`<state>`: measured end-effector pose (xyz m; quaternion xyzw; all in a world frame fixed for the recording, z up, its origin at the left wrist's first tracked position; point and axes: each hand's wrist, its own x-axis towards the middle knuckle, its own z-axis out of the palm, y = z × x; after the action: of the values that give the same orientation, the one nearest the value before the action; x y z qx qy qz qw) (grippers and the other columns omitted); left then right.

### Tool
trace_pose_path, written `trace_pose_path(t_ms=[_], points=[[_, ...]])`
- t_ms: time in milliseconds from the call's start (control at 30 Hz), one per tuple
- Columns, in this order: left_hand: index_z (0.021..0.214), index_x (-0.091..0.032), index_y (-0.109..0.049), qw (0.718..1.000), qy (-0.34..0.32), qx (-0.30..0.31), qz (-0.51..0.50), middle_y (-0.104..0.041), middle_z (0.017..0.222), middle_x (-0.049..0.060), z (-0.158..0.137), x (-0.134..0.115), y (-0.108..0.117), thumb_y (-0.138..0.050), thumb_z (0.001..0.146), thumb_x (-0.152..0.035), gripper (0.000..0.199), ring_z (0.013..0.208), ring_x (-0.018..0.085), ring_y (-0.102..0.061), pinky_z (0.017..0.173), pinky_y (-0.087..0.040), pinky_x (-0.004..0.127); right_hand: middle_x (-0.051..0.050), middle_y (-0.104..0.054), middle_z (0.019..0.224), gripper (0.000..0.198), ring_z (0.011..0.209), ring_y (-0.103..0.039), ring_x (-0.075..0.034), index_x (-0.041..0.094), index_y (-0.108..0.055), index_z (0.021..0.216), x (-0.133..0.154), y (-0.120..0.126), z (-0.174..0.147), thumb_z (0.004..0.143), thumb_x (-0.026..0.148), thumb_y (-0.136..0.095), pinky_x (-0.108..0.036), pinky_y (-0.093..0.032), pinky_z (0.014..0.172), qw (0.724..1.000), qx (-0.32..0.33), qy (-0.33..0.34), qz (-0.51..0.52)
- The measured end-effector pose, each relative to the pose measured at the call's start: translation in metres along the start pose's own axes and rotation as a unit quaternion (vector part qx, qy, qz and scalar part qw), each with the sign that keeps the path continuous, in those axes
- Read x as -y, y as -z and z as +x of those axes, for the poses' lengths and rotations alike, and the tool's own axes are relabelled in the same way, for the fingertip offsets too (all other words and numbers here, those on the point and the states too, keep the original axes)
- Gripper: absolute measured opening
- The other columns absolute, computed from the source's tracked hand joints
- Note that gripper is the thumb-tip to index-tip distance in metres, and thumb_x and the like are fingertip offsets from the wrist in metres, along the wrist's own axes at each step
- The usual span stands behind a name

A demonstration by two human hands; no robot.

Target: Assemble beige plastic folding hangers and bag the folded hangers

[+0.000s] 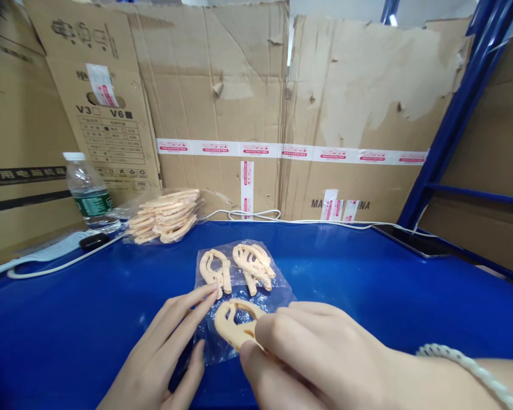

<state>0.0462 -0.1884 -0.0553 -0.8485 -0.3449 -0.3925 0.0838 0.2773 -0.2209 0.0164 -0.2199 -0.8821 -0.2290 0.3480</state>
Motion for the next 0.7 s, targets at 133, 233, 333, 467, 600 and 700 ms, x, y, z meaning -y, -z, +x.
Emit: trace_pose_path(t_ms=[133,233,333,467,600,700], points=[[0.141,-0.014,-0.038,1.0,0.004,-0.004,0.004,-0.048,0.138,0.016,-0.001,0.001,-0.001,-0.043,0.087,-0.004,0.055,0.125,0.026,-0.049,0.098,-0.051,0.038,-0.001,-0.046,0.054,0.042,0.046,-0.041,-0.013,0.017,-0.06,0.062,-0.008,-0.018,0.025,0.093,0.007,-0.035,-0.029,-0.036,0.043,0.99,0.108,0.093,0.008],[0.14,-0.013,-0.04,1.0,-0.008,-0.006,0.01,-0.05,0.137,0.016,-0.002,0.004,-0.004,-0.044,0.086,-0.005,0.055,0.123,0.027,-0.05,0.098,-0.052,0.038,-0.004,-0.051,0.059,0.028,0.05,-0.043,-0.015,0.012,-0.066,0.074,-0.016,-0.041,0.027,0.089,0.009,-0.042,-0.03,-0.036,0.043,0.983,0.099,0.148,-0.037],[0.139,-0.01,-0.042,0.999,-0.026,-0.033,0.013,-0.051,0.135,0.017,-0.003,0.009,-0.007,-0.044,0.084,-0.005,0.055,0.122,0.027,-0.051,0.097,-0.052,0.037,-0.009,-0.06,0.071,0.026,0.062,-0.052,-0.019,0.003,-0.065,0.101,-0.02,-0.064,0.021,0.089,0.009,-0.043,-0.031,-0.047,0.055,0.982,0.122,0.117,-0.081],[0.138,-0.012,-0.041,1.0,-0.011,-0.022,0.012,-0.051,0.135,0.016,-0.003,0.006,-0.005,-0.046,0.085,-0.008,0.054,0.124,0.026,-0.05,0.098,-0.051,0.037,-0.011,-0.063,0.078,0.032,0.074,-0.056,-0.023,0.001,-0.058,0.116,-0.017,-0.061,0.011,0.088,0.01,-0.044,-0.033,-0.051,0.06,0.983,0.164,0.053,-0.055],[0.13,-0.022,-0.049,0.999,0.049,-0.002,-0.02,-0.05,0.136,0.011,0.0,-0.001,0.008,-0.05,0.086,-0.018,0.044,0.124,0.026,-0.052,0.099,-0.051,0.04,-0.01,-0.062,0.076,0.026,0.078,-0.055,-0.024,0.008,-0.06,0.109,-0.029,-0.024,0.003,0.086,0.007,-0.047,-0.034,-0.051,0.062,0.993,0.105,0.017,-0.043],[0.121,-0.026,-0.053,0.996,0.084,-0.001,-0.044,-0.052,0.136,0.007,0.0,0.0,0.019,-0.048,0.085,-0.019,0.037,0.121,0.025,-0.056,0.097,-0.052,0.04,-0.01,-0.063,0.09,0.035,0.09,-0.055,-0.023,0.013,-0.056,0.116,-0.051,0.0,-0.004,0.084,0.003,-0.045,-0.035,-0.052,0.071,0.991,0.126,-0.036,-0.023]])
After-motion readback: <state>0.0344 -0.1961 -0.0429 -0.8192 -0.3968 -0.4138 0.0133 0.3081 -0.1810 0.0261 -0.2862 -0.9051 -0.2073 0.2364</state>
